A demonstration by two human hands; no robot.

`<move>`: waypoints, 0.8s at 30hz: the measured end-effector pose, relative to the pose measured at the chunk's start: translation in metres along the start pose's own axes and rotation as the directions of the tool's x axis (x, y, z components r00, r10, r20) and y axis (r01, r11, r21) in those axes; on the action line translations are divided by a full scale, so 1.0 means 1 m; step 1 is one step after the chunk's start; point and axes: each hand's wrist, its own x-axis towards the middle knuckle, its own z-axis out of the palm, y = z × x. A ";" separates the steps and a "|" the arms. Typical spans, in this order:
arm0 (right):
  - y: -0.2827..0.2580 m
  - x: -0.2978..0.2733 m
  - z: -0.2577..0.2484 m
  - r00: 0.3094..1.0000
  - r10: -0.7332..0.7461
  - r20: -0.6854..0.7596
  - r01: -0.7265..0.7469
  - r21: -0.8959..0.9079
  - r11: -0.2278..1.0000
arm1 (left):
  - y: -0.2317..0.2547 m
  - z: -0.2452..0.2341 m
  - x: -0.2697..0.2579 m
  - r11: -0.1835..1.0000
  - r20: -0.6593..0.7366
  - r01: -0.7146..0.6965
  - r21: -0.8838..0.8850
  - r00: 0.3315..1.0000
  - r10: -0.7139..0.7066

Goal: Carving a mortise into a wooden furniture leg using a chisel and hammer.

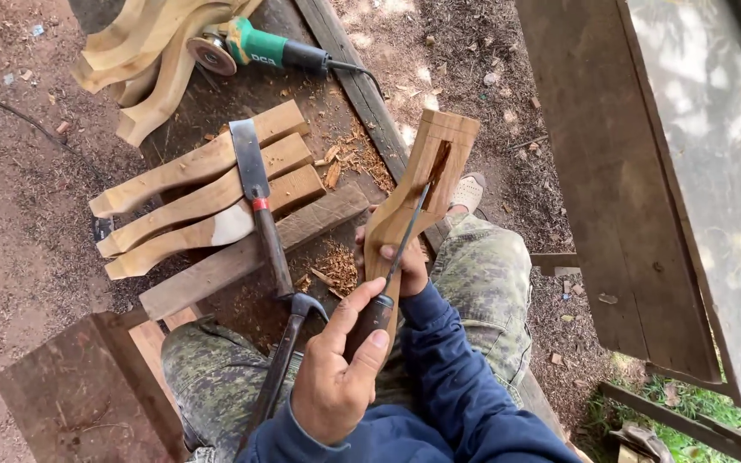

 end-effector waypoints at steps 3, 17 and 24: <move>-0.004 0.001 0.003 1.000 -0.006 -0.007 0.005 -0.017 1.000 | -0.003 0.001 0.000 0.990 0.039 0.134 -0.040 0.990 -0.133; -0.006 0.005 -0.007 0.999 -0.038 -0.015 0.036 -0.135 0.990 | 0.019 0.004 0.011 0.988 0.035 0.030 0.153 0.999 -0.036; 0.026 0.006 -0.033 0.981 -0.168 -0.101 0.108 -0.438 0.892 | -0.017 0.035 0.017 0.944 -0.091 -0.086 0.319 0.989 0.120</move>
